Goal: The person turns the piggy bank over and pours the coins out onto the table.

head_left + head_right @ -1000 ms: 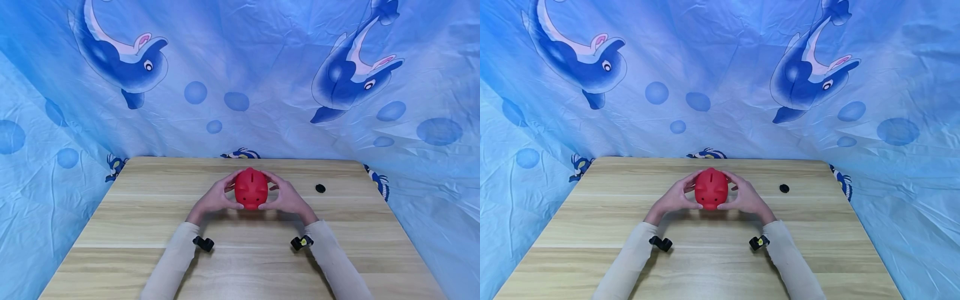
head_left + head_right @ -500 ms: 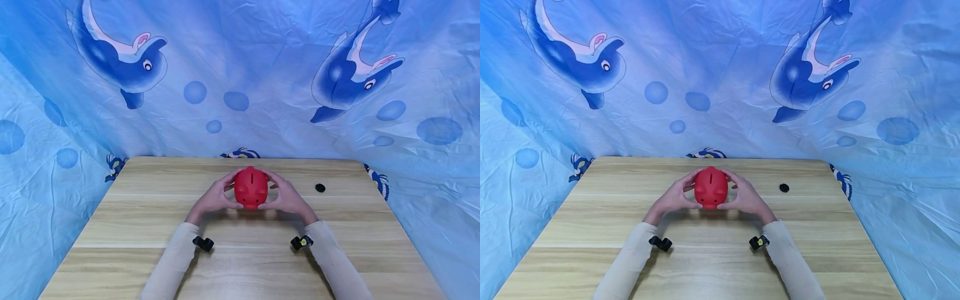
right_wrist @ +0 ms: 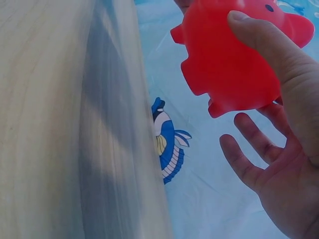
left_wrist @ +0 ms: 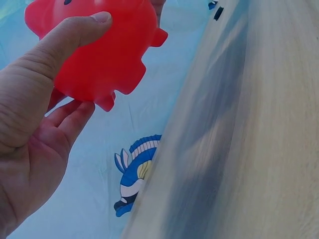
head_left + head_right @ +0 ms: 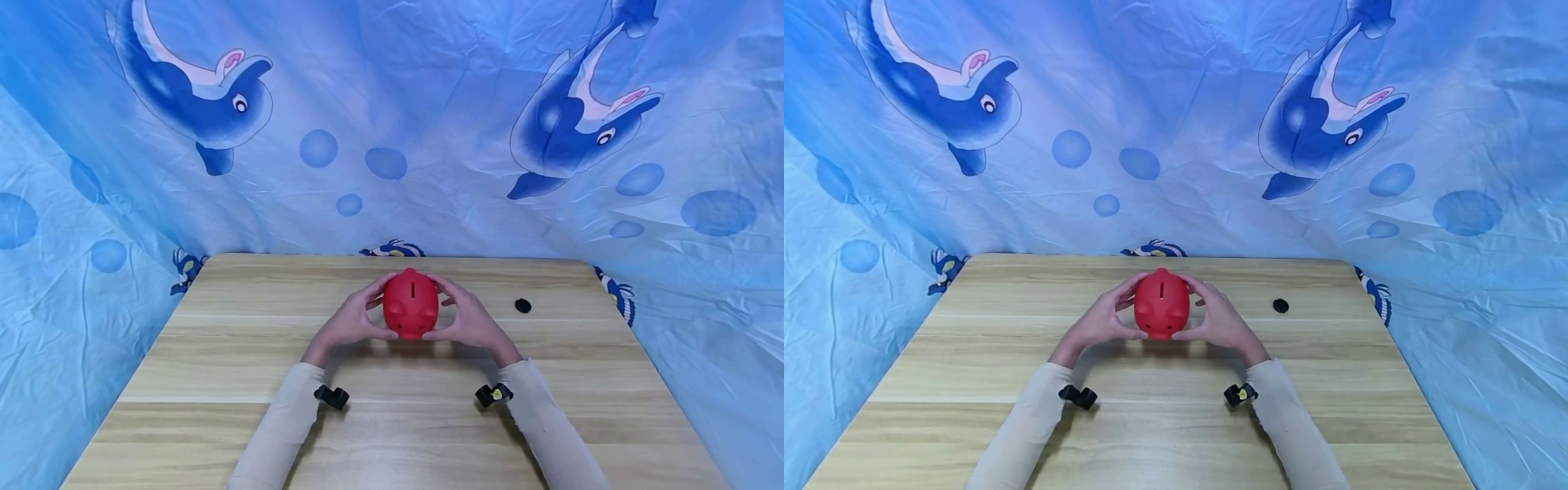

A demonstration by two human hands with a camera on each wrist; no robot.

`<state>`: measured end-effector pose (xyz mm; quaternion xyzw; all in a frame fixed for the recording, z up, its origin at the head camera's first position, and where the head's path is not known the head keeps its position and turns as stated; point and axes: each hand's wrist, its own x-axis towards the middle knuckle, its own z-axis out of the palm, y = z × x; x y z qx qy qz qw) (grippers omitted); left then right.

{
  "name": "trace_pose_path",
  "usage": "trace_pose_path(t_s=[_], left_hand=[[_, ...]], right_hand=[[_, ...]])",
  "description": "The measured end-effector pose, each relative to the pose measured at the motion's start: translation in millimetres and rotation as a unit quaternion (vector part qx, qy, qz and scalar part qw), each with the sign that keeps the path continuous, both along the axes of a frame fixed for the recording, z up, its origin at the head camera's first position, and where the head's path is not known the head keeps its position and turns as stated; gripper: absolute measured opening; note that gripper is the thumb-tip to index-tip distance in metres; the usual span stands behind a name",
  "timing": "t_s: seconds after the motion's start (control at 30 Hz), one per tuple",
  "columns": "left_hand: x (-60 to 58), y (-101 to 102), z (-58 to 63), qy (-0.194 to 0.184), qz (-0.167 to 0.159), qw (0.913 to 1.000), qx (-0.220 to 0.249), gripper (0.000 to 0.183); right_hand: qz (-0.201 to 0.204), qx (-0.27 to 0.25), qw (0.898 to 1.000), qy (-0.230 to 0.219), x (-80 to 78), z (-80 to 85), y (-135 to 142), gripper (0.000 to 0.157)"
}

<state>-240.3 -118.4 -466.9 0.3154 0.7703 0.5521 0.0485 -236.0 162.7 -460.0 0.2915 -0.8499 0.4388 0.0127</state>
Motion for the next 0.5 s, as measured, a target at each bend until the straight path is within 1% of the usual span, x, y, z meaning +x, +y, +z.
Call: trace_pose_path(t_s=[0.2,0.37,0.5], left_hand=[[2.2,1.4,3.9,0.014,0.008,0.9998,-0.008,0.107],[3.1,2.3,7.7,0.025,0.016,0.9994,-0.016,0.108],[4.1,3.9,9.8,0.053,0.029,0.9978,-0.028,0.109]], right_hand=[[-0.002,0.003,1.0,0.013,0.8,2.7,0.6,0.108],[-0.016,0.013,1.0,0.024,3.3,6.7,0.0,0.109],[-0.029,0.019,0.999,0.041,6.2,8.5,-0.8,0.111]])
